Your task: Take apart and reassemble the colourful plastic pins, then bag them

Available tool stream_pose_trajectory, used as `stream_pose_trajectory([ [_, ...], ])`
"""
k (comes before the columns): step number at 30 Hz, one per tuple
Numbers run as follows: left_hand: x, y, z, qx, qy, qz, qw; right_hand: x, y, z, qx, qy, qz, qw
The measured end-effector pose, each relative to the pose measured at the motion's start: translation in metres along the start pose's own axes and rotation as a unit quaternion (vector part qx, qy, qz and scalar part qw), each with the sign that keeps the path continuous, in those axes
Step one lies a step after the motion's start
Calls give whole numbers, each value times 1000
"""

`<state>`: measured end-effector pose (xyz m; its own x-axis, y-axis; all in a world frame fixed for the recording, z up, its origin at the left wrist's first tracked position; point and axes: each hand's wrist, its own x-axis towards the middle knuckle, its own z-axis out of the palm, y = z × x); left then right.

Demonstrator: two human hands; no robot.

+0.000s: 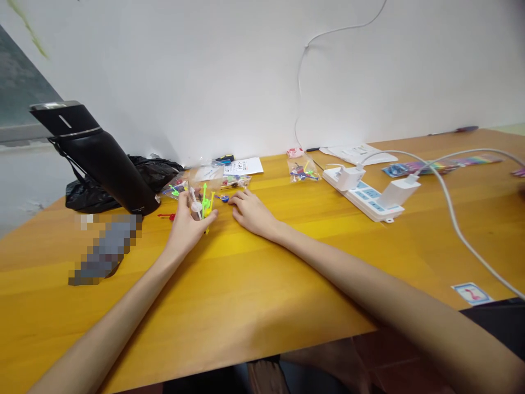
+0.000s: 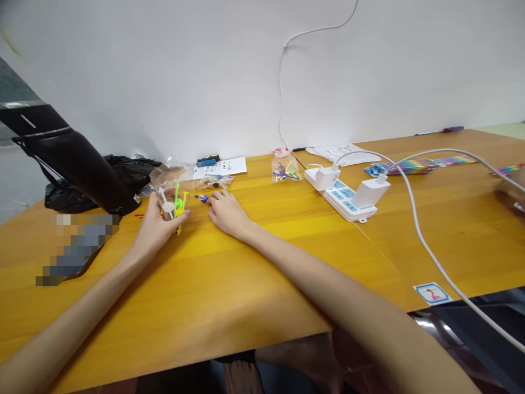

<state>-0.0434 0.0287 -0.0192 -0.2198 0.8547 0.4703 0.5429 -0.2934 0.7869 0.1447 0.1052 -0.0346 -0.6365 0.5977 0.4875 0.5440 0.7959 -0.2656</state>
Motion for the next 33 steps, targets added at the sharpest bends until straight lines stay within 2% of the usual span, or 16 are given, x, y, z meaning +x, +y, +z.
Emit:
stream_pose_trajectory([
  [3, -3, 6, 2, 10, -10, 5, 1000, -14, 1, -11, -5, -1, -33, 999],
  [8, -8, 14, 5, 8, -33, 18, 999, -30, -3, -30, 9, 39, -11, 999],
  [10, -8, 15, 6, 9, -31, 21, 999, -30, -3, -31, 30, 42, -37, 998],
  [13, -9, 14, 6, 11, -24, 22, 999, -29, -1, -27, 48, 4, -82, 995],
  [15, -9, 12, 6, 12, -26, 25, 999, -29, 1, -25, 73, -3, -73, 995],
  [18, -9, 9, 7, 16, -39, 30, 999, -28, 7, -25, 167, 53, -4, 984],
  [21, -10, 6, 7, 40, -59, 43, 997, -24, 13, -32, 271, 138, 63, 951],
  [25, -13, 4, 7, 93, -78, 72, 990, -20, 21, -52, 333, 226, 60, 914],
  [28, -14, 3, 7, 109, -86, 73, 988, -20, 26, -68, 340, 250, 40, 906],
  [33, -13, 3, 5, 115, -90, 68, 987, -21, 29, -82, 362, 233, 28, 902],
])
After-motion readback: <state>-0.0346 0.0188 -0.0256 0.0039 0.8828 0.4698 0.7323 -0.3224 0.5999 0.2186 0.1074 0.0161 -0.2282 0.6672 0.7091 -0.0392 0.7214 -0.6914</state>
